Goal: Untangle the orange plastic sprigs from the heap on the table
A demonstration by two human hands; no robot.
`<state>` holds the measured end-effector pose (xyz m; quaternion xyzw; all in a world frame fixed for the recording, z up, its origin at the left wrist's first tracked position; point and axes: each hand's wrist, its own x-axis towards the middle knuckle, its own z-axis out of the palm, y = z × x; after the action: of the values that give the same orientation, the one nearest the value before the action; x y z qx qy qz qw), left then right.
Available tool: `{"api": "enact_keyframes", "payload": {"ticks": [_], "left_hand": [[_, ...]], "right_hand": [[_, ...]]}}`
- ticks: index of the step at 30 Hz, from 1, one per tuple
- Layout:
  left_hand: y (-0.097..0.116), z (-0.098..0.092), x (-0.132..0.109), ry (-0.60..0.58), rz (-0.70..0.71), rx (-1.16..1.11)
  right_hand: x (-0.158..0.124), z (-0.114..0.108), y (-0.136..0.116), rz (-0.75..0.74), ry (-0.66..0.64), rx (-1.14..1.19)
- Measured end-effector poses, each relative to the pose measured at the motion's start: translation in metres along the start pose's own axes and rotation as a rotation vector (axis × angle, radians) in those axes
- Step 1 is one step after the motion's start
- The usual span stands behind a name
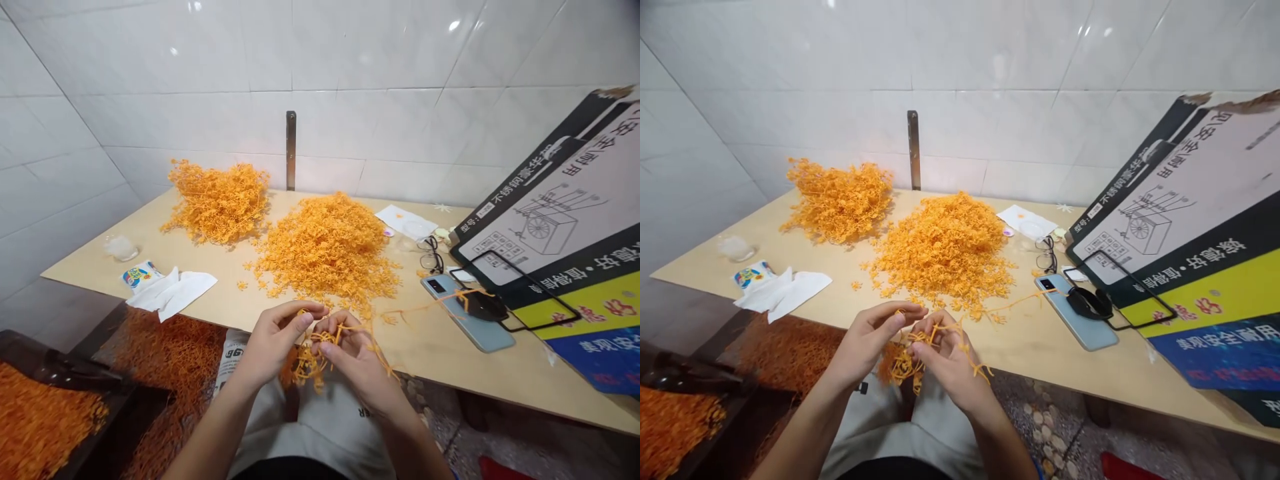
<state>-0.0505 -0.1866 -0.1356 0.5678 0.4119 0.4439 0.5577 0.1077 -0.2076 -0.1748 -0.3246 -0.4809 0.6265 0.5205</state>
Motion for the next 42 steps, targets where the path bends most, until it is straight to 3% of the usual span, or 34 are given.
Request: {"api": "enact_keyframes", "payload": {"ticks": [4, 7, 9, 11, 14, 17, 21, 23, 26, 28, 30, 34, 36, 40, 42], "left_hand": [[0.003, 0.014, 0.002, -0.071, 0.025, -0.003], [0.0, 0.019, 0.003, -0.027, -0.026, -0.029], [-0.003, 0.014, 0.006, 0.085, -0.065, -0.106], [-0.003, -0.001, 0.015, 0.28, -0.02, -0.229], [0.003, -0.03, 0.04, 0.547, 0.152, -0.211], [0.01, -0.046, 0.07, 0.457, 0.167, 0.215], [0.01, -0.041, 0.086, 0.307, 0.196, 0.637], [0.006, -0.033, 0.08, 0.253, 0.218, 0.607], [-0.002, -0.021, 0.064, 0.087, 0.123, 0.323], [-0.006, -0.016, 0.06, 0.056, 0.06, 0.173], [-0.008, -0.016, 0.067, 0.125, 0.068, 0.227], [-0.006, -0.028, 0.103, 0.219, 0.184, 0.7], [-0.002, -0.037, 0.118, 0.244, 0.218, 0.804], [0.007, -0.042, 0.117, 0.251, 0.239, 0.752], [0.01, -0.036, 0.1, 0.121, 0.172, 0.527]], "right_hand": [[-0.004, 0.003, 0.007, 0.104, 0.099, -0.259], [-0.007, 0.01, 0.003, 0.079, 0.02, -0.311], [-0.009, 0.014, -0.003, 0.046, -0.088, -0.27], [-0.011, 0.014, -0.009, 0.042, -0.175, -0.239], [-0.01, 0.007, -0.012, 0.04, -0.11, -0.134], [-0.002, -0.003, -0.011, 0.054, 0.125, 0.073], [0.011, -0.009, -0.013, 0.03, 0.312, 0.225], [0.014, -0.009, -0.014, -0.044, 0.339, 0.23], [0.016, -0.01, -0.011, -0.171, 0.343, 0.176], [0.018, -0.011, -0.007, -0.224, 0.345, 0.111], [0.021, -0.011, -0.004, -0.242, 0.351, 0.062], [0.027, -0.011, -0.003, -0.229, 0.374, 0.054], [0.03, -0.01, -0.004, -0.228, 0.378, 0.071], [0.033, -0.01, -0.005, -0.246, 0.373, 0.098], [0.034, -0.012, -0.004, -0.281, 0.354, 0.077]]}}
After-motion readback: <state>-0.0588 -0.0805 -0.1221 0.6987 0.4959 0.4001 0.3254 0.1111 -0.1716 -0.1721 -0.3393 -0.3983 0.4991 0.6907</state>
